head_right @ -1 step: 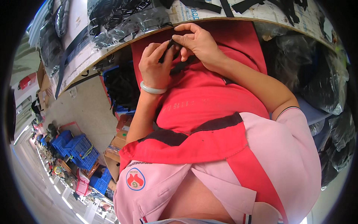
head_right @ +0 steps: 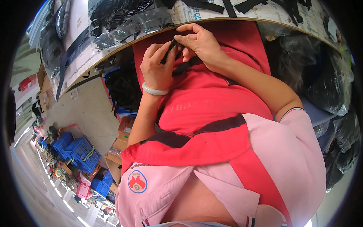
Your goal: Assembling black plastic buckles onto nylon straps at a factory assembly table.
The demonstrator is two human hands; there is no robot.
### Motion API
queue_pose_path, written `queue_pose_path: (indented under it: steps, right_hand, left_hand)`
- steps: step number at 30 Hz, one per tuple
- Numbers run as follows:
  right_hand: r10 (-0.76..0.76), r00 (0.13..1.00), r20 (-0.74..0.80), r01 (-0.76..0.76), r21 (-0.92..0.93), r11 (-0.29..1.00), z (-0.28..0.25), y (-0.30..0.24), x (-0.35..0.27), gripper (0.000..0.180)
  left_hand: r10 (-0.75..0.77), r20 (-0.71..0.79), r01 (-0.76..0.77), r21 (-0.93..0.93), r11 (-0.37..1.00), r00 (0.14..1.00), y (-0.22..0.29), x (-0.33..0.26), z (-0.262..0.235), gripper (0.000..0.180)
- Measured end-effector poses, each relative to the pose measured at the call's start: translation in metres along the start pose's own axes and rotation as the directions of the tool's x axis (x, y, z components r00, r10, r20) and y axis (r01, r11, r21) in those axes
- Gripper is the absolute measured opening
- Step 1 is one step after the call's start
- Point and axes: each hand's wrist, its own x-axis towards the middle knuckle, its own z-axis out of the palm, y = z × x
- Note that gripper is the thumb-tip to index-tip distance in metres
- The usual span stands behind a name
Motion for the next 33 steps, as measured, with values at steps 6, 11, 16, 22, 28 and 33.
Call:
queue_pose_path:
  steps: [6, 11, 16, 22, 28, 33]
  right_hand:
    - [0.019, 0.999, -0.036, -0.015, 0.124, 0.992, 0.0, 0.004, 0.0, 0.039]
    - [0.164, 0.982, 0.091, -0.174, 0.116, 0.978, 0.002, -0.011, -0.001, 0.031]
    - [0.039, 0.994, 0.099, -0.03, -0.096, 0.995, -0.005, -0.008, -0.002, 0.021]
    - [-0.381, 0.916, 0.122, 0.399, -0.229, 0.888, 0.01, -0.033, -0.015, 0.008]
    - [-0.434, 0.896, 0.093, 0.443, -0.249, 0.862, 0.011, -0.043, -0.025, 0.01]
    - [-0.311, 0.946, 0.089, 0.318, -0.44, 0.84, 0.01, -0.053, -0.029, 0.014]
  left_hand:
    - [0.036, -0.015, -0.035, 0.014, 0.999, 0.999, -0.001, -0.002, 0.005, 0.018]
    - [-0.01, 0.063, 0.02, -0.159, 0.987, 0.998, -0.015, 0.0, -0.001, 0.02]
    - [-0.558, 0.454, 0.653, -0.722, 0.227, 0.695, -0.005, 0.004, -0.013, 0.023]
    - [-0.525, 0.446, 0.63, -0.738, 0.242, 0.725, -0.002, 0.009, -0.007, 0.019]
    - [-0.414, 0.112, 0.351, -0.748, 0.564, 0.903, 0.007, 0.015, 0.0, 0.012]
    - [-0.407, 0.103, 0.349, -0.726, 0.593, 0.907, 0.012, 0.009, -0.004, 0.012]
